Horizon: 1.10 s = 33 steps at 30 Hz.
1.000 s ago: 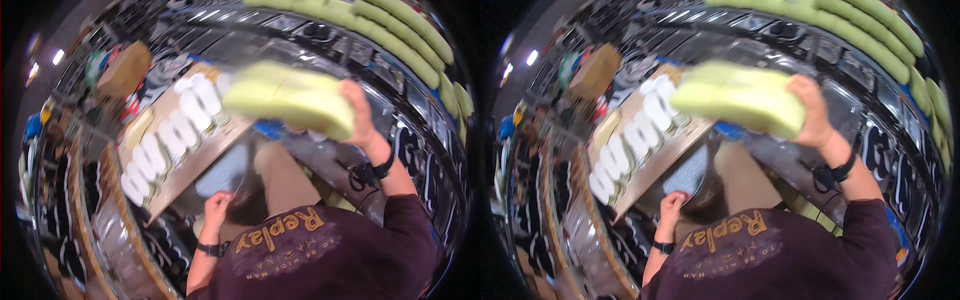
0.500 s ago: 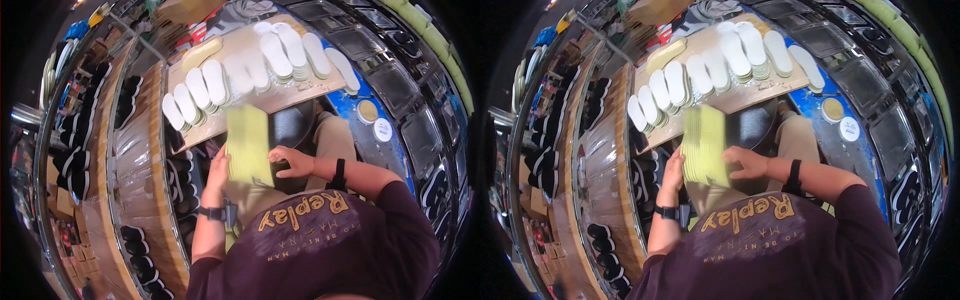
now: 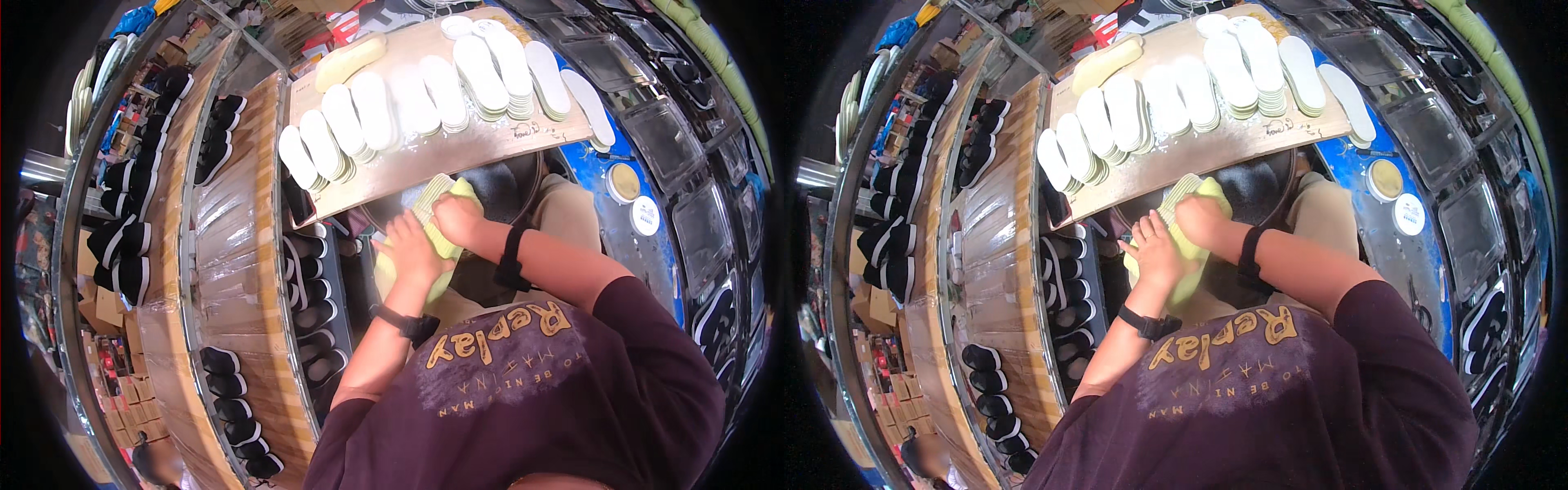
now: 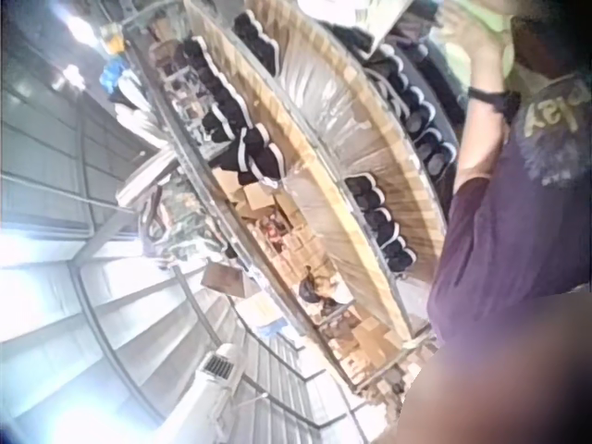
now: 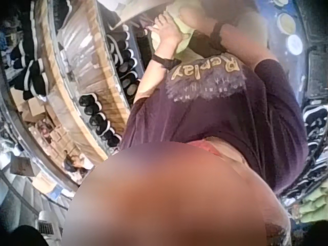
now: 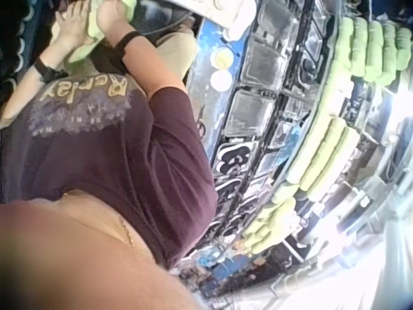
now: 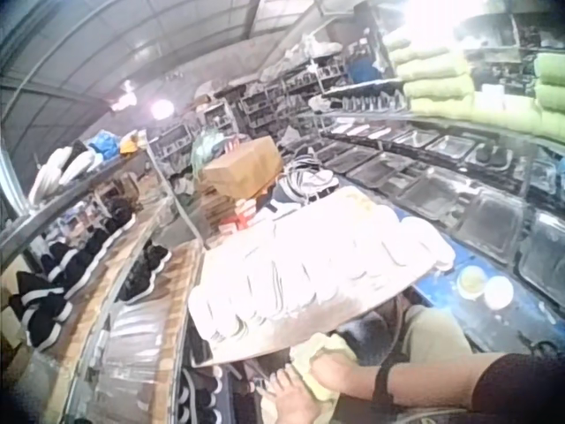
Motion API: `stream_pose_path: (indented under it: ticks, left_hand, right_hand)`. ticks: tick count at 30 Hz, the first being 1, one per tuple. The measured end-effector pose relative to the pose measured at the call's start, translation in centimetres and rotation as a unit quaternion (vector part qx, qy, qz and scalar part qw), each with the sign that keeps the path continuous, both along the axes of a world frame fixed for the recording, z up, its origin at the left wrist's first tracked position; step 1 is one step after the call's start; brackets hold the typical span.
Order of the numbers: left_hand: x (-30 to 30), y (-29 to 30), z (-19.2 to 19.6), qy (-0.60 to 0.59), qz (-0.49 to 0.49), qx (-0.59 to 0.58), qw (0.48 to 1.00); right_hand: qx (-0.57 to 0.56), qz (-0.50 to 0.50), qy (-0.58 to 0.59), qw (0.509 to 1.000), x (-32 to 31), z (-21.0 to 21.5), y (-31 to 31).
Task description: The person trims the edges of shoes using shears, applies a substance to the soles with a brush, and inserts insoles into the shoes by hand. They then place the finished shoes onto a moving conveyor belt and retrieve more insoles from an overhead rack.
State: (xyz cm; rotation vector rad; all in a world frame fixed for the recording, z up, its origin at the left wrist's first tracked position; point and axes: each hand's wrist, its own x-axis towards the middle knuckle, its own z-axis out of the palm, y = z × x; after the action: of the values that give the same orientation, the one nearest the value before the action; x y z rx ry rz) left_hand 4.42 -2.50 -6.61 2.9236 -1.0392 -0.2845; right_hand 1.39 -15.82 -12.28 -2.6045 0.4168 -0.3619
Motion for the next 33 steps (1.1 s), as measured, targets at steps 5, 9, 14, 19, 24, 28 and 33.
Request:
stream_pose_path:
  ticks: [5,9,14,19,24,28,33]
  left_hand:
    - [0.7,0.5,-0.1,0.021,-0.010,-0.015,1.000]
    - [1.4,2.0,-0.3,0.036,-0.023,-0.035,0.998]
    - [1.6,3.2,0.7,0.030,-0.137,-0.046,0.989]
    - [2.4,4.0,-0.2,0.026,-0.149,-0.035,0.988]
    - [1.8,3.2,0.1,0.021,-0.146,-0.033,0.989]
    - [1.4,3.2,0.3,0.011,-0.133,-0.021,0.991]
    - [1.2,3.4,0.0,0.012,-0.126,-0.059,0.990]
  right_hand:
    - [0.040,0.073,-0.069,0.994,1.0,-0.8,-0.9]
    - [0.451,0.141,0.062,0.879,-4.2,2.7,-2.3]
    - [0.115,-0.069,-0.068,0.989,-11.0,-0.6,-12.9]
    - [0.100,-0.216,-0.093,0.967,-14.9,5.8,-21.2]
    - [-0.118,-0.149,0.431,0.882,-14.5,11.4,-27.9]
    - [-0.173,-0.329,0.103,0.923,-10.4,12.4,-34.0]
    - [-0.081,-0.303,-0.063,0.948,-5.9,12.8,-28.9]
